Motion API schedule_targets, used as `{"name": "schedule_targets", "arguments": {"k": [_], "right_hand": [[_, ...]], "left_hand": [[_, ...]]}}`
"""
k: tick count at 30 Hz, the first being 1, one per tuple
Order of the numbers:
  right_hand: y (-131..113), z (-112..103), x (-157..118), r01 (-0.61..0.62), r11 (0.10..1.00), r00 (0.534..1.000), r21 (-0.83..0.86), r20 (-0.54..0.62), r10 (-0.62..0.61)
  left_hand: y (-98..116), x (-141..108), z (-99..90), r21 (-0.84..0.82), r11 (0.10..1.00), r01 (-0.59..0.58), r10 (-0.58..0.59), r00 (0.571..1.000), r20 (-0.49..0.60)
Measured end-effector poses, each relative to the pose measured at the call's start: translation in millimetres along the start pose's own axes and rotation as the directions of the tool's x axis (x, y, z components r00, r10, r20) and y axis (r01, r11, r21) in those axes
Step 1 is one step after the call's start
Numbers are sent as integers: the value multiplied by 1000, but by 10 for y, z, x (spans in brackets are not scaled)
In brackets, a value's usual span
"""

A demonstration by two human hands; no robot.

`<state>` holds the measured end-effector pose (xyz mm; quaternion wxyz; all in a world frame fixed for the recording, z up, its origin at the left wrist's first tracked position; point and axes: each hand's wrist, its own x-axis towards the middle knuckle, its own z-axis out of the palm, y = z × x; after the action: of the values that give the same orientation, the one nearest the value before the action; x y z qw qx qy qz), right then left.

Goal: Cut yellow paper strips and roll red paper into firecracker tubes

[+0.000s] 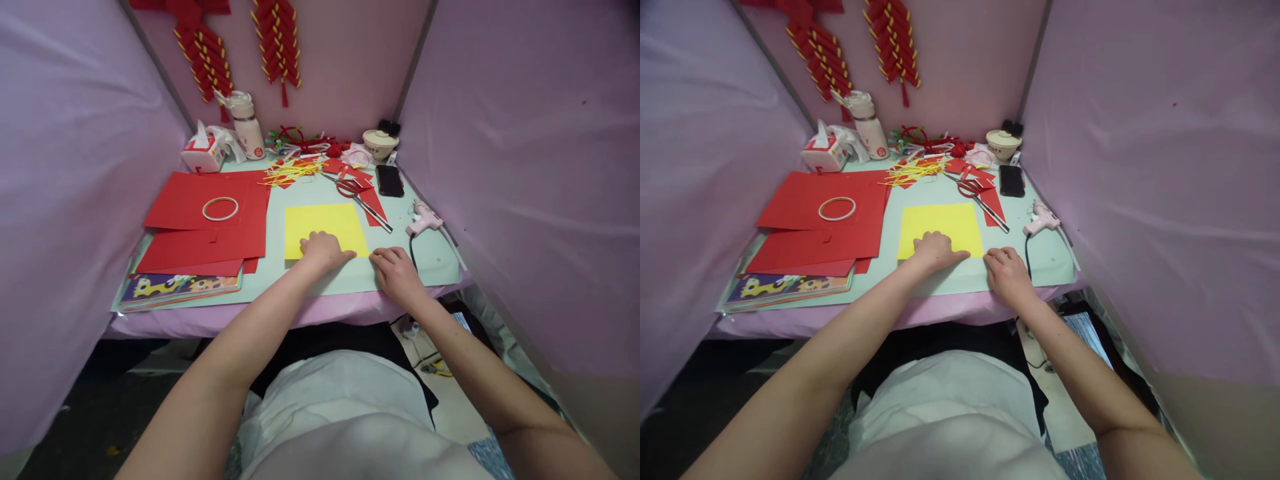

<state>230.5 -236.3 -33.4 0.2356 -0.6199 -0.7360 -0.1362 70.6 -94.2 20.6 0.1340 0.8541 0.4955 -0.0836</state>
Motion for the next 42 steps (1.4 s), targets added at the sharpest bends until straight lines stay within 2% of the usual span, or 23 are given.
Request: {"name": "schedule_targets", "arguments": {"k": [3,5,8,10,14,17,20,29,42], "right_hand": [[-96,-15,55,-42,997,994,64,-94,48],[-197,7,92,-27,992,993,123,-108,41],[-321,89,119,15,985,997,173,-77,-2],[-358,148,113,17,986,998,165,-66,-7],[-372,195,78,19,991,999,130,-53,-12],[-399,169,80,9,996,999,92,-31,-6],[-448,142,115,-1,998,1000,61,-3,1],[-520,168,180,10,997,1000,74,18,-11],[-504,148,223,0,998,998,64,64,-4]], "left_hand": [[13,-17,-8,1,1000,-10,10,1000,4],[15,-32,-18,2,1000,-17,17,1000,-15],[-50,-69,-44,-15,999,-46,46,999,-23],[-158,-107,-54,-85,989,-117,115,993,-27],[-428,-192,-7,-234,922,-309,278,948,-157],[-532,-222,52,-245,907,-342,292,931,-219],[-532,-213,73,-256,899,-356,303,926,-223],[-484,-199,18,-235,920,-314,280,945,-166],[-329,-210,-162,-134,979,-151,151,988,-14]]}}
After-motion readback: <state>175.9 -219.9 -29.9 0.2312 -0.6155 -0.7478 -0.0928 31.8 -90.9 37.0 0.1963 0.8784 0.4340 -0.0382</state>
